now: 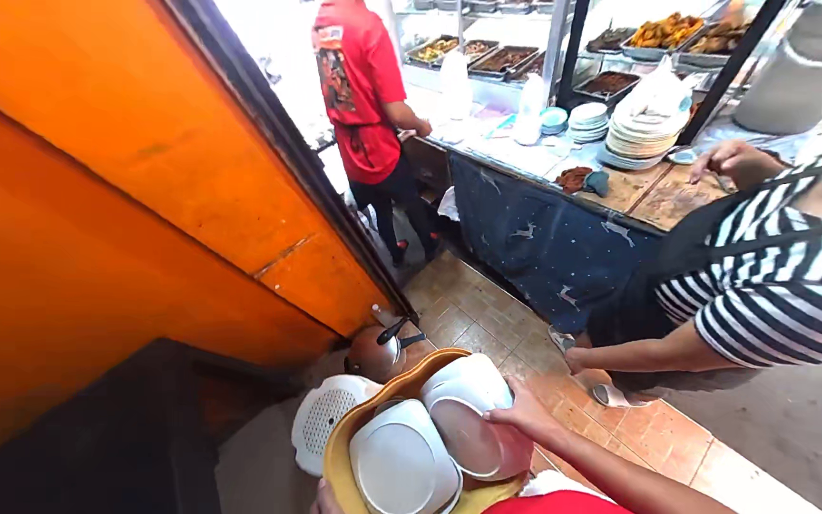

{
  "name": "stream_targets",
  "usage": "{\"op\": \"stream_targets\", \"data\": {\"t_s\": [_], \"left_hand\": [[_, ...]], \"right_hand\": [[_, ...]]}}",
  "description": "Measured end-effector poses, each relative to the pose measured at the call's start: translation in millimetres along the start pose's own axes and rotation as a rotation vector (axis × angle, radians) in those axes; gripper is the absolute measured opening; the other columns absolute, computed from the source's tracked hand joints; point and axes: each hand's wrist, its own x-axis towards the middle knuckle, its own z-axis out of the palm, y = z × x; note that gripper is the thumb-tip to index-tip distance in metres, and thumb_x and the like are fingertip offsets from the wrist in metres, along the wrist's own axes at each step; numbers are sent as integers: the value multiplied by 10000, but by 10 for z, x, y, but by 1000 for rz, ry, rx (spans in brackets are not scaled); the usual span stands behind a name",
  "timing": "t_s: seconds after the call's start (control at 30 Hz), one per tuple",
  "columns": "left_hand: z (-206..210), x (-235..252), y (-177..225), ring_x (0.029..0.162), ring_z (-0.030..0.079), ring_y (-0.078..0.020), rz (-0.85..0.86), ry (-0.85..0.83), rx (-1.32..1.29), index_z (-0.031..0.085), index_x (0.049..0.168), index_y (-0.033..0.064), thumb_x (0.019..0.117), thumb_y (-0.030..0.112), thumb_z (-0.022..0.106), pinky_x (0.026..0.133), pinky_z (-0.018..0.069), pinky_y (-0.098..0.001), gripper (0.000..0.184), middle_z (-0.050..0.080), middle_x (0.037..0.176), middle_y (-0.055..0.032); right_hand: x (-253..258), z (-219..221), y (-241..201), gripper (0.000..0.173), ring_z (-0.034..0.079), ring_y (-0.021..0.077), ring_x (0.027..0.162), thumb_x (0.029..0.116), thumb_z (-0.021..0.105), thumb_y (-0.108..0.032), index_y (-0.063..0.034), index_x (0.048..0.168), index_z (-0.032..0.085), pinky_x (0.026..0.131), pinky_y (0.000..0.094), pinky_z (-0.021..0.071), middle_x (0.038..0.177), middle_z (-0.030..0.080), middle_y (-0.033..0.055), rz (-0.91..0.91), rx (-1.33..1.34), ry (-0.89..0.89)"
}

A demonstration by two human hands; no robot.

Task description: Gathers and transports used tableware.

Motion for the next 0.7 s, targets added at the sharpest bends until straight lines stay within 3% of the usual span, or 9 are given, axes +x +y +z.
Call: {"op": "stream_targets", "data": {"t_s": [0.17, 0.37, 0.53, 0.6, 0.7], "left_hand": [[727, 317, 511, 1106, 622, -346, 113, -197, 5, 645, 1159, -122, 1100, 387, 451, 995, 475, -542, 548, 651, 1160, -293], [1482, 705, 969, 1008, 653, -380, 244, -484, 152, 682, 1065, -75, 1094, 408, 465, 915, 497, -593, 530, 676, 1027, -273], [1903, 696, 1227, 1080, 645, -401, 318, -710, 287, 689, 1106, -78, 1101, 392, 455, 976, 470, -604, 525, 680, 1088, -283], [2041, 650, 1253, 1128, 640, -400, 318, -768, 322, 695, 1150, -62, 1100, 396, 457, 1011, 455, -604, 518, 684, 1138, -277], [2216, 564, 1213, 1192, 625, -409, 326, -836, 395, 689, 1203, -44, 1098, 426, 448, 1045, 441, -613, 539, 678, 1197, -279]], "right_hand": [[112, -255, -57, 848, 631, 320, 1154, 716, 883, -307, 3, 1403, 495, 1005, 498, 519, 1257, 629, 224, 22, 98, 198], [-11, -306, 103, 807, 651, 320, 1092, 731, 848, -256, 41, 1392, 494, 954, 505, 539, 1202, 644, 241, 80, 218, 490], [-223, -175, 323, 794, 654, 305, 1049, 740, 829, -232, 58, 1387, 473, 906, 495, 551, 1182, 642, 242, 156, 369, 688], [-322, -119, 364, 788, 642, 309, 1070, 756, 820, -193, 59, 1413, 466, 918, 496, 538, 1215, 631, 255, 194, 408, 754], [-459, -82, 457, 757, 650, 272, 999, 768, 810, -190, 53, 1397, 468, 854, 467, 552, 1174, 640, 235, 255, 448, 813]]}}
